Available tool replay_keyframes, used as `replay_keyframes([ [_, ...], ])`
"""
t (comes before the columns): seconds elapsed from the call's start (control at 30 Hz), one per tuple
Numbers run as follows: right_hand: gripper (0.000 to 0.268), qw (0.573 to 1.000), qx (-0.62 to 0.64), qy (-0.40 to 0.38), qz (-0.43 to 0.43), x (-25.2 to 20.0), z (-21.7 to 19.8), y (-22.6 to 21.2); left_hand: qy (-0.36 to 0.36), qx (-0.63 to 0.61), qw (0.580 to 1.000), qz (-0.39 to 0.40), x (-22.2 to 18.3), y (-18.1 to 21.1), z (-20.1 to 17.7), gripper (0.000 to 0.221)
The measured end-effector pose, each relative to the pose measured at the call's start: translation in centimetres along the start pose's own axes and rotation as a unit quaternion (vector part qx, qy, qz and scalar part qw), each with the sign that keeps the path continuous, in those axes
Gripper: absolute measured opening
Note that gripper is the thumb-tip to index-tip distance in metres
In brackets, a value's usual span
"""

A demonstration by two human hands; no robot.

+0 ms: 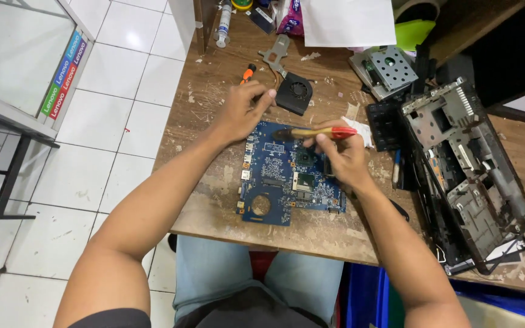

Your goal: The person cleans a blue motherboard on a wooden table using a white cloth and a small brush. They wipe various components on the board and use the brush to sweep away debris from the surface.

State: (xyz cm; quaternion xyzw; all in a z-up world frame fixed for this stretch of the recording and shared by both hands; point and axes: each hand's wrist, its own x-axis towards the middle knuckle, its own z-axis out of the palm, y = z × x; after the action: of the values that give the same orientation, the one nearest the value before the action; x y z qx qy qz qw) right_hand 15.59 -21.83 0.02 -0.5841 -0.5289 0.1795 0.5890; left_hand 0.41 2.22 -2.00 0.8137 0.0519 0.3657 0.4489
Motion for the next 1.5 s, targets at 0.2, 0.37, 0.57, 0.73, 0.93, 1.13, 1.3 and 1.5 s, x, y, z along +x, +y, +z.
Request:
replay_keyframes([
  [0.2, 0.014, 0.988, -0.078, 0.124, -0.055, 0.6, -2.1, 0.9, -0.008, 0.015, 1.0, -0.009, 0.0, -0.7, 0.4, 0.028],
  [0.37, 0.016, 0.985, -0.073, 0.137, -0.071, 0.3, -4.0, 1.1, -0.048, -0.002, 0.999, 0.01, -0.3, 1.3, 0.4, 0.009],
  [0.57, 0.022, 0.978, -0.118, 0.143, -0.091, -0.5, -6.8, 3.1, -0.139, 0.069, 0.988, -0.01, -0.5, 2.2, 0.4, 0.027],
  [0.73, 0.022, 0.984, -0.095, 0.123, -0.084, -0.5, -6.6, 3.4, -0.138, 0.14, 0.98, -0.008, -0.6, 1.1, 0.5, 0.02],
  [0.93, 0.014, 0.991, -0.066, 0.07, -0.09, -0.9, -6.3, 6.3, -0.155, 0.122, 0.98, -0.033, -0.3, 2.9, 0.1, 0.019],
  [1.13, 0.016, 0.979, -0.141, 0.071, -0.128, -0.4, -6.2, 5.9, -0.19, 0.086, 0.977, -0.04, 0.2, 3.4, -0.5, 0.023],
  [1.3, 0.022, 0.973, -0.121, 0.121, -0.157, 0.4, -7.2, 2.0, -0.142, 0.093, 0.985, -0.027, 0.1, 3.2, -0.3, 0.018],
  [1.5, 0.015, 0.985, -0.076, 0.087, -0.128, 0.1, -6.0, 3.3, -0.138, 0.086, 0.986, -0.025, -0.3, 1.9, -0.2, 0.02],
])
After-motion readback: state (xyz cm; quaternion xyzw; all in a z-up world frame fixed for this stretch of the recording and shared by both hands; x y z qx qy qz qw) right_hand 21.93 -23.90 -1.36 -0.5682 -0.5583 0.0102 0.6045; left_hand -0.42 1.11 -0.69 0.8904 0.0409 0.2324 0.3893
